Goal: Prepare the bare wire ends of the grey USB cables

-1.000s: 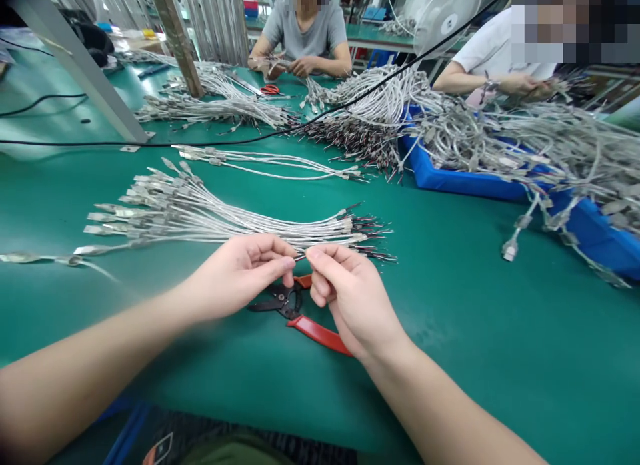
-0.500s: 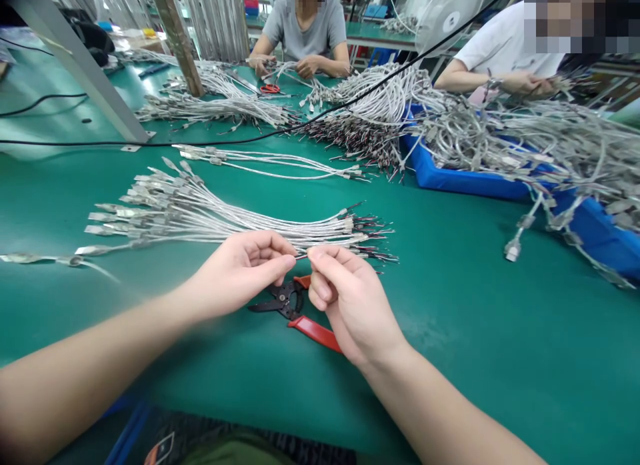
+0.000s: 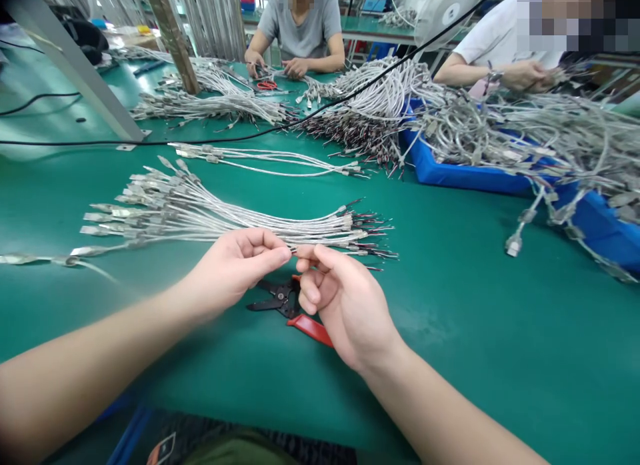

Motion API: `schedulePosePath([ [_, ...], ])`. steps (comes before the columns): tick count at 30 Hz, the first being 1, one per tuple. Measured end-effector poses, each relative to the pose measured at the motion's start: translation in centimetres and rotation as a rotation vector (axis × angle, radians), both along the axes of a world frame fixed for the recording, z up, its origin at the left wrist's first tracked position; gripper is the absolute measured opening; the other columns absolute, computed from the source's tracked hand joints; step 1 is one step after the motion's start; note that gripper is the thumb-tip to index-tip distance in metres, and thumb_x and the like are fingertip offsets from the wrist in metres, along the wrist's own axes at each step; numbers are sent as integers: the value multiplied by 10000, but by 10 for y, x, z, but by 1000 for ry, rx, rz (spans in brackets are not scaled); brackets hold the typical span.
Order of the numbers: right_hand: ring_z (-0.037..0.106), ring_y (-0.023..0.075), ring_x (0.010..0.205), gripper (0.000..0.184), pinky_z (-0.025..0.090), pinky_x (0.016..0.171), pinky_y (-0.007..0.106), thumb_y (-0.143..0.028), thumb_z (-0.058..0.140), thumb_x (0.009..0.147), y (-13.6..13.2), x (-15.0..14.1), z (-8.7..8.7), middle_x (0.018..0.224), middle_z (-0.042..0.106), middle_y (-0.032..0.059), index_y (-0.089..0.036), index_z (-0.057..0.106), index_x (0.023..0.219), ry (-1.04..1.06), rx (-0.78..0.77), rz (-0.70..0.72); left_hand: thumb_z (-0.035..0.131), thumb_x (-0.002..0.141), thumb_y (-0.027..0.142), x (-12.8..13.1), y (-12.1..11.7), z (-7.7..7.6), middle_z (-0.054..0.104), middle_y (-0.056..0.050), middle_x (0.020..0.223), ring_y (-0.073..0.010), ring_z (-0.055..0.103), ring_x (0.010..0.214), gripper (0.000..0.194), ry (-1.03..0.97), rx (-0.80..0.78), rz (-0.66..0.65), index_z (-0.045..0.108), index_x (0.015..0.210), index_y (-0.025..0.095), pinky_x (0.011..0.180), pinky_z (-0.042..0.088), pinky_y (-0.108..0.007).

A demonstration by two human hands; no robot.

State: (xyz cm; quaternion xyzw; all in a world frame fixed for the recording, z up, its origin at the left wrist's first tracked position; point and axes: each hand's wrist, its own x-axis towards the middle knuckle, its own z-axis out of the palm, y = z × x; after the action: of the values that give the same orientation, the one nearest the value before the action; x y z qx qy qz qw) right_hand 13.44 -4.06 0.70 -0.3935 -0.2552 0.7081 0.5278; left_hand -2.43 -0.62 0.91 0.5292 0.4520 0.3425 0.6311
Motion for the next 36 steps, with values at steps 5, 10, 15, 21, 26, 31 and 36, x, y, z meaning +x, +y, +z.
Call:
schedulePosePath([
  [5, 440, 79, 487, 242, 422, 423, 202, -247, 561, 871, 0, 2, 3, 763, 582, 42, -126, 770, 854, 0, 1, -1, 695, 772, 316, 1, 1, 4, 390, 104, 448, -26, 274, 412, 200, -77, -39, 16, 597, 731, 147, 424, 227, -171],
  [10, 433, 75, 491, 194, 403, 418, 203, -266, 627, 846, 1, 2, 2, 763, 589, 39, -131, 767, 850, -55, 41, 7, 728, 751, 314, 4, -2, 4, 428, 96, 468, -15, 285, 410, 232, -147, -95, 45, 582, 706, 140, 421, 230, -159],
  [15, 421, 77, 461, 122, 355, 439, 203, -276, 751, 794, 1, 1, -1, 546, 520, -24, -160, 739, 828, -316, 144, -30, 698, 793, 308, 7, -6, 0, 472, 84, 490, -13, 305, 402, 209, -200, -127, 24, 569, 749, 150, 405, 219, -149],
  [21, 439, 94, 474, 190, 355, 482, 233, -335, 732, 816, 5, 8, 0, 508, 506, -36, -162, 669, 766, -487, 190, -28, 609, 871, 301, 6, -9, 1, 596, 29, 551, -49, 471, 417, 157, -155, -134, -88, 573, 837, 153, 440, 362, -161],
  [26, 437, 96, 469, 203, 352, 484, 239, -343, 735, 812, 9, 12, -1, 492, 488, -46, -164, 649, 771, -453, 178, -37, 601, 882, 253, 2, -5, 3, 717, -69, 788, -88, 617, 544, 125, -178, -197, -148, 565, 889, 133, 555, 494, -209],
  [31, 432, 90, 464, 217, 365, 497, 239, -359, 735, 810, 11, 12, -3, 490, 487, -50, -157, 659, 791, -455, 166, -38, 609, 890, 264, 0, -4, 1, 723, -81, 833, -107, 659, 620, 141, -182, -247, -171, 552, 900, 135, 608, 528, -225],
  [36, 421, 88, 465, 239, 330, 467, 226, -383, 733, 811, 12, 12, -4, 495, 499, -43, -156, 657, 800, -476, 143, -54, 590, 900, 255, 0, -2, 1, 672, -24, 739, -60, 544, 502, 125, -264, -184, -119, 548, 918, 139, 468, 435, -169],
])
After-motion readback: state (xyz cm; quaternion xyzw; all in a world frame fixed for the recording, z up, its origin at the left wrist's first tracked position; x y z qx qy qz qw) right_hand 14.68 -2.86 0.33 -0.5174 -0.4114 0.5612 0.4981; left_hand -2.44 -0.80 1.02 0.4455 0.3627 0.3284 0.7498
